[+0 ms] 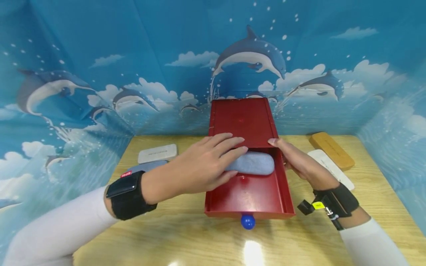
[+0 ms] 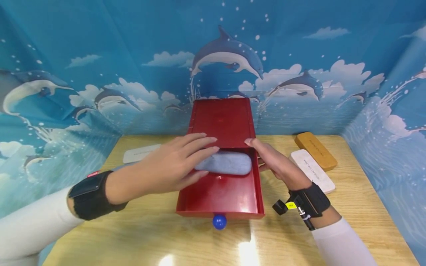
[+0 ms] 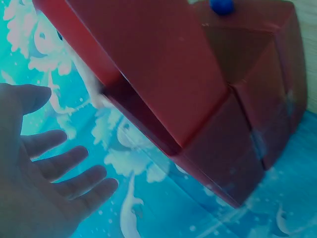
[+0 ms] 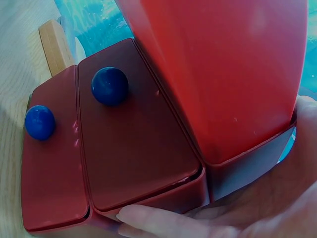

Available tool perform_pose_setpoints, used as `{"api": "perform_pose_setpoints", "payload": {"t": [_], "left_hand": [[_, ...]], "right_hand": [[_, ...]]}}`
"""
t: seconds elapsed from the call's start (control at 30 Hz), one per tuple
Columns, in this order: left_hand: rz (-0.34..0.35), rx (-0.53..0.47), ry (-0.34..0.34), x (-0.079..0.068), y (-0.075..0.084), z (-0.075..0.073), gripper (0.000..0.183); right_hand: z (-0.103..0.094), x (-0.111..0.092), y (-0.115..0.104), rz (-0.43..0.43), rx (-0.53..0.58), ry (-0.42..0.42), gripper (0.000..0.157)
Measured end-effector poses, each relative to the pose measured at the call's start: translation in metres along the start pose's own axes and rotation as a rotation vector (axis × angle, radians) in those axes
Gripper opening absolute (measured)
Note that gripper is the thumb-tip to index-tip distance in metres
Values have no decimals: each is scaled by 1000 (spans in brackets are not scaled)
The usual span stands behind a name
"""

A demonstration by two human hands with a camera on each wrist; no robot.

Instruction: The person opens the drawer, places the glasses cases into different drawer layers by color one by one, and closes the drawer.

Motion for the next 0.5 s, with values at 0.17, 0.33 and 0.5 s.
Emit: {"api": "perform_pose_setpoints", "payload": {"t": [0.17, 0.33, 0.5], "left_hand": [[-30, 2, 44, -15, -16, -1, 62], [-69, -7, 79, -29, -35, 2, 61], [-161, -7, 72, -48, -56, 8, 63]], "right_hand": [[0, 0, 1, 4, -9, 8, 62], [0, 0, 1, 6, -5, 14, 62], [0, 0, 0, 10, 0, 15, 63]]}}
Point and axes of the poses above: each hand's wrist, its own x-axis towards the middle knuckle, its own z-axis out of the palm, y = z × x, the point moved 4 cm from there along x, towards the middle knuckle, and after that the axes turned 7 degrees about -x, right-handed, at the moved point
